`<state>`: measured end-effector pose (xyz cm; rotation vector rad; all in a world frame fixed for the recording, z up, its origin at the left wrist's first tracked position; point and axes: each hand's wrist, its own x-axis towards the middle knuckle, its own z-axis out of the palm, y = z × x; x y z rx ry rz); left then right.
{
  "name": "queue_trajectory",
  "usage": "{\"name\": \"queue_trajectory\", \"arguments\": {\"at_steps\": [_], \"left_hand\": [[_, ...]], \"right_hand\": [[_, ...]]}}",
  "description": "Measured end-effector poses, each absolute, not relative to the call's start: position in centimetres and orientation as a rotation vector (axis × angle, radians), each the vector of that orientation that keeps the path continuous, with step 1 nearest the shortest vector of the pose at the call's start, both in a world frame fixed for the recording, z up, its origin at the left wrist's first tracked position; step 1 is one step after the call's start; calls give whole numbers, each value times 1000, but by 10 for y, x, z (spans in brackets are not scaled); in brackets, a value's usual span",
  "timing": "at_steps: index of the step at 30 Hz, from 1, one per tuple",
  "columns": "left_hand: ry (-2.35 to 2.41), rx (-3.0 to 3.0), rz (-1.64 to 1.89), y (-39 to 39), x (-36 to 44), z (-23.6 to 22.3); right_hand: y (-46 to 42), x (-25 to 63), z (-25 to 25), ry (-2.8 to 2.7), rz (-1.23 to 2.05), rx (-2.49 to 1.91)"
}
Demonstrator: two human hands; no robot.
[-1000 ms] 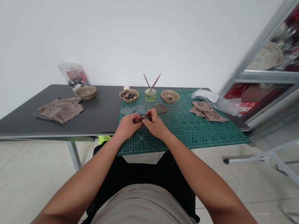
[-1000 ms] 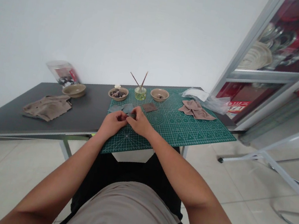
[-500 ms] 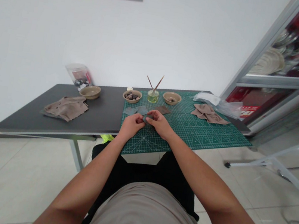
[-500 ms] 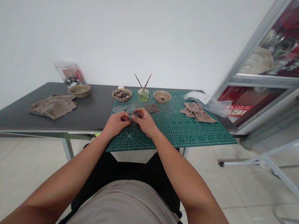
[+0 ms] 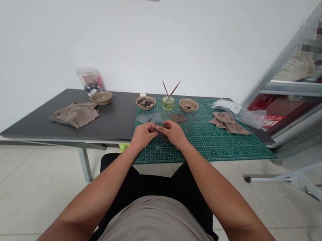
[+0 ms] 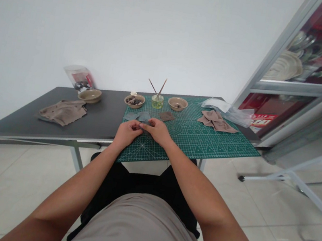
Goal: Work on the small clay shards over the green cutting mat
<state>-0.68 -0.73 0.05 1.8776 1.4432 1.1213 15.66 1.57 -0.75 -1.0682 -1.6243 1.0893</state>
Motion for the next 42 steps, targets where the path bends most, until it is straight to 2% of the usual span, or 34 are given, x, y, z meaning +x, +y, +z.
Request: {"name": "queue_trajectory", "arguments": {"at_steps": [8,18,28,34,42], "left_hand": [[1392,1809,1185,-9,-7,-1],[1462,1891,1142,-11,-7,1],[1362,1794,1198,-10,-8,-5],[1457,1887,1146,-11,-7,-1],[1378,1844,1177,-12,-7,-4]], "right_hand": [[18,159,-13,-1460,1263,-990],[12,159,-5,-1696,1046,-1096],[12,163,-10,-1609,1112,-1008],[9,163,-1,-1790,937,-1123],[9,163,-9,-1587,1180,-1014]]}}
